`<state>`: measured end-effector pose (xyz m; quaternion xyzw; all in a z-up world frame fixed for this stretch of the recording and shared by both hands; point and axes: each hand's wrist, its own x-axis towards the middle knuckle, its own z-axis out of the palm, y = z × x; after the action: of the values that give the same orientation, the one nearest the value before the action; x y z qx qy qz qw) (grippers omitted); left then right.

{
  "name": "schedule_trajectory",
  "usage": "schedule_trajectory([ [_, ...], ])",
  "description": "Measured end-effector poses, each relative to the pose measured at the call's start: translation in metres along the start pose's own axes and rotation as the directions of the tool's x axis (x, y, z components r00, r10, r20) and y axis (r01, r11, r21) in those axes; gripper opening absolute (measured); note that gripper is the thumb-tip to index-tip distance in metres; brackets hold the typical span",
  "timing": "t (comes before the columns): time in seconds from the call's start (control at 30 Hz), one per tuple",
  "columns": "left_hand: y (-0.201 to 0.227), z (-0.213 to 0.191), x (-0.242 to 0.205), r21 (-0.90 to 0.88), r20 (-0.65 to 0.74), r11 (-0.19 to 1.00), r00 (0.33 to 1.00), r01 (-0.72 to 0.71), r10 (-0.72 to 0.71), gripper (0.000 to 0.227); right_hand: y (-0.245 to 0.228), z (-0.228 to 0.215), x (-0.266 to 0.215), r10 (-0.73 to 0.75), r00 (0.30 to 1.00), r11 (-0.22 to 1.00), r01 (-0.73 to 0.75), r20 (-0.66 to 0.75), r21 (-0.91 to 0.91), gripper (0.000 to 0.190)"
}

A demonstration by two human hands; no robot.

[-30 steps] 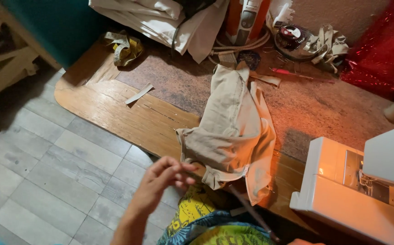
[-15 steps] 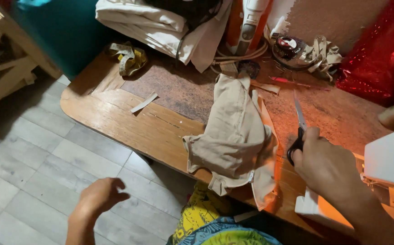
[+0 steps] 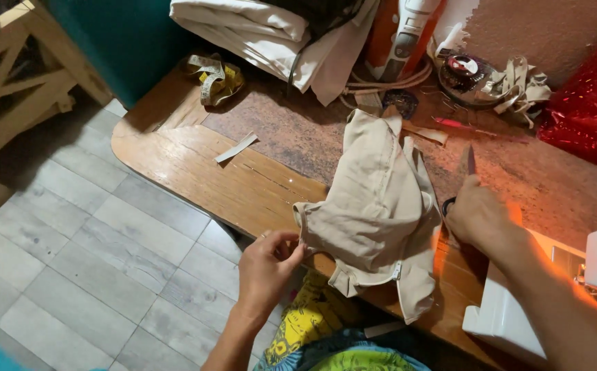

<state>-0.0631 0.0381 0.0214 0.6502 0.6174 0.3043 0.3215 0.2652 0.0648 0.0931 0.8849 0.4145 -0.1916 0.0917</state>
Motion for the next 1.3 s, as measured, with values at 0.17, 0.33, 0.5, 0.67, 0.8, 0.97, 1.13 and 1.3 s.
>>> schedule_trajectory([
  [0.17, -0.009, 0.003, 0.005, -0.218, 0.019, 0.974, 0.998, -0.059, 0.065, 0.011, 0.013, 0.014, 0.019, -0.016, 1.000, 0.998, 0.015, -0.014, -0.068, 0.039],
  [0.33, -0.022, 0.007, 0.001, -0.566, 0.182, 0.807, 0.980, 0.167, -0.075, 0.007, 0.020, 0.014, -0.019, -0.348, 0.912, 0.836, 0.198, -0.216, -0.511, 0.024],
  [0.5, -0.017, 0.009, -0.010, -0.799, 0.420, 0.443, 0.905, 0.406, -0.071, 0.024, -0.038, 0.053, -0.125, -0.798, 0.349, 0.374, 0.926, -0.491, 0.050, 0.022],
  [0.67, 0.001, -0.003, -0.021, -0.780, 0.490, 0.408, 0.869, 0.475, -0.076, 0.025, -0.061, 0.083, -0.141, -0.811, 0.239, 0.275, 0.961, -0.534, 0.013, 0.053],
  [0.8, 0.004, -0.007, -0.022, -0.770, 0.467, 0.440, 0.878, 0.461, -0.103, 0.026, -0.066, 0.091, -0.137, -0.767, 0.234, 0.250, 0.967, -0.597, 0.058, 0.037],
  [0.97, 0.002, 0.003, -0.024, -0.789, 0.381, 0.489, 0.921, 0.370, -0.083, 0.019, -0.065, 0.091, -0.136, -0.708, 0.405, 0.318, 0.914, -0.578, 0.252, 0.024],
  [1.13, 0.011, 0.006, -0.022, -0.749, 0.112, 0.660, 0.992, 0.052, 0.049, 0.016, -0.065, 0.084, -0.134, -0.616, 0.625, 0.396, 0.772, -0.480, 0.498, 0.018],
  [1.3, 0.032, 0.001, -0.029, -0.599, -0.049, 0.799, 0.999, -0.048, 0.023, 0.008, -0.064, 0.080, -0.133, -0.541, 0.812, 0.418, 0.484, -0.218, 0.768, 0.018],
])
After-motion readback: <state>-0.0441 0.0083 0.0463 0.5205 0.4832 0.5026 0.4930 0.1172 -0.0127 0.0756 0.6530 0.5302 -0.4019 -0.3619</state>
